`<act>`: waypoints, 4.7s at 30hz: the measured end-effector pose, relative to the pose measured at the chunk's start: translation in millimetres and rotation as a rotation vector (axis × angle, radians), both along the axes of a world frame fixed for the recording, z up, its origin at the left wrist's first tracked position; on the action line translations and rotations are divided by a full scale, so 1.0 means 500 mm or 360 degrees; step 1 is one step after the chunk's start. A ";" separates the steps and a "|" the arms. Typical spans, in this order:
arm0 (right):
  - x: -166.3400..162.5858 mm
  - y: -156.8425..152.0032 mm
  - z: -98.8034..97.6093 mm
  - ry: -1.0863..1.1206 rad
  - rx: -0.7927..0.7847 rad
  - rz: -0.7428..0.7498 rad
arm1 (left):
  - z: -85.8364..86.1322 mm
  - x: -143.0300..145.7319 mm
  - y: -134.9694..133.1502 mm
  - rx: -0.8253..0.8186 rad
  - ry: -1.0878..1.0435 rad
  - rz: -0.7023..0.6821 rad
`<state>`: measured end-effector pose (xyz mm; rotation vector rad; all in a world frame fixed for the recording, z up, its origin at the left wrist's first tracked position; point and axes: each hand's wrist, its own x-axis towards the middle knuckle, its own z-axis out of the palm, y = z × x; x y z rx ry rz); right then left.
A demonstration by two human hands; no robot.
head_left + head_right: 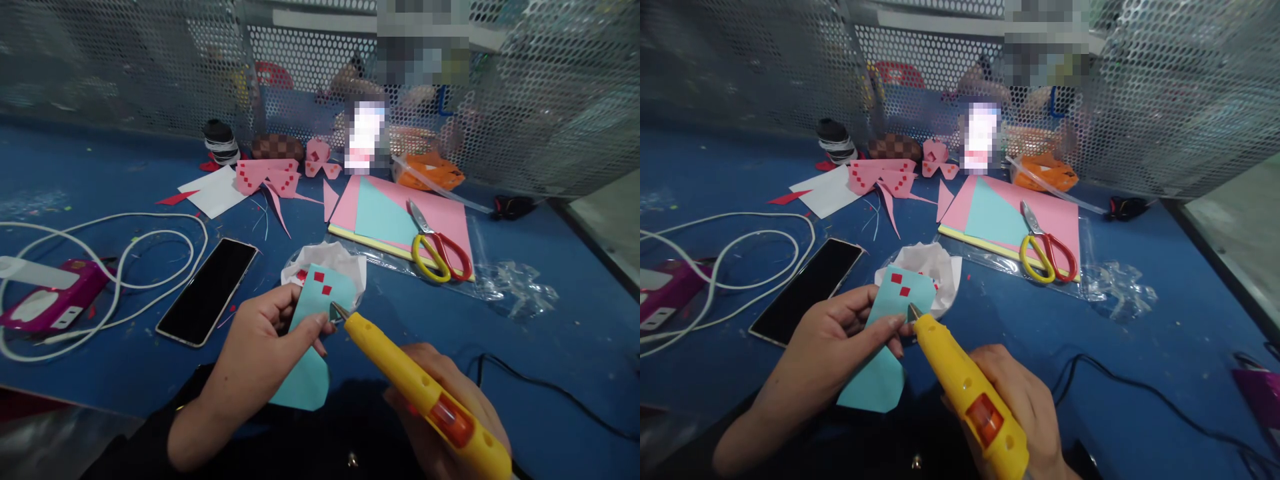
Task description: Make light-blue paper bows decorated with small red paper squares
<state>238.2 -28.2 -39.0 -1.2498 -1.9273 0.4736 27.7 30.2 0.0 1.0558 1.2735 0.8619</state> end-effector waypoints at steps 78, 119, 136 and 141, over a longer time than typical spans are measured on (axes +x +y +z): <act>0.018 0.000 0.014 0.0061 0.0247 -0.0438 | 0.019 0.000 -0.019 0.0001 0.0270 0.0162; -0.057 0.224 0.123 -0.0796 -0.0030 0.0440 | -0.011 -0.095 0.043 0.0180 -0.0207 0.0510; 0.001 0.338 0.157 0.0196 -0.0057 -0.0347 | -0.001 -0.087 0.034 0.0080 -0.0192 0.0650; 0.035 0.313 0.159 -0.1013 0.0572 -0.0288 | 0.000 -0.092 0.033 0.0089 -0.0178 0.0674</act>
